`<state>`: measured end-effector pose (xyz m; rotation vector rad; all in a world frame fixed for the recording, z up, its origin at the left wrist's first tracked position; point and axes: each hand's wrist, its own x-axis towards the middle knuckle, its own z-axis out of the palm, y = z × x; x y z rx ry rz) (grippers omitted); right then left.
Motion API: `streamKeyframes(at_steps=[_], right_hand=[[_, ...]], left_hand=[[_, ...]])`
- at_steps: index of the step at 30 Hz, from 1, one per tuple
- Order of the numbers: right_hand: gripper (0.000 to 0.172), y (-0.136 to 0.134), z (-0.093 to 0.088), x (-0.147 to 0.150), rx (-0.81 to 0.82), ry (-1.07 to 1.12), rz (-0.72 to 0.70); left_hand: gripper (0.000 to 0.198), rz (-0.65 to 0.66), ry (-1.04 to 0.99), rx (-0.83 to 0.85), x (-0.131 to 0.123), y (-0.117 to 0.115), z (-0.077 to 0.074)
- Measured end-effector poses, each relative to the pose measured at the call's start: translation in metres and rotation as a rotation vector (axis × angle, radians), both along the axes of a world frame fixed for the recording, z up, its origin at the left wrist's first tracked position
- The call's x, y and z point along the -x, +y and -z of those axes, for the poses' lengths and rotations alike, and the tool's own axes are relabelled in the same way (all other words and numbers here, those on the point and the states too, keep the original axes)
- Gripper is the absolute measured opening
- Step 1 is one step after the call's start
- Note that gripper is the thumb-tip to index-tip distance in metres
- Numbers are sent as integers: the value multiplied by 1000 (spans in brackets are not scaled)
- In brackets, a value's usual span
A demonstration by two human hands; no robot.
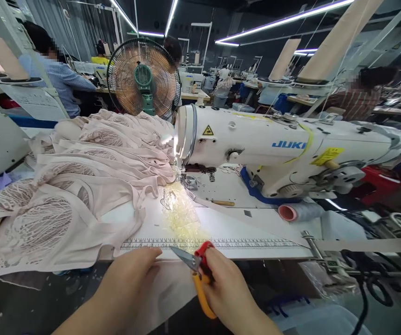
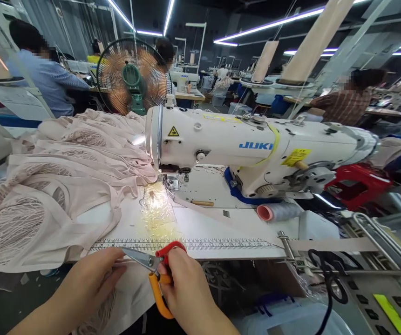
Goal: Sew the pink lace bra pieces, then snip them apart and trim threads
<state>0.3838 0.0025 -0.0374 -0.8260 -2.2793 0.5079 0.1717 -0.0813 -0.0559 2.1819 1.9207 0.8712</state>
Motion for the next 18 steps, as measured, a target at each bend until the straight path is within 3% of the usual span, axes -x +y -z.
streamKeyframes(at_steps=[5,14,16,18], right_hand=[[18,16,3,26,-193,-137,25],[18,18,18,46,-301,-153,26],[18,17,21,45,-271,-159,3],[19,17,24,41,-249,-181,-12]], left_hand=[[25,-31,173,-81,13,19,1],[22,-144,144,-120,32,7,4],[21,-90,150,-240,35,4,5],[22,48,152,-349,39,2,7]])
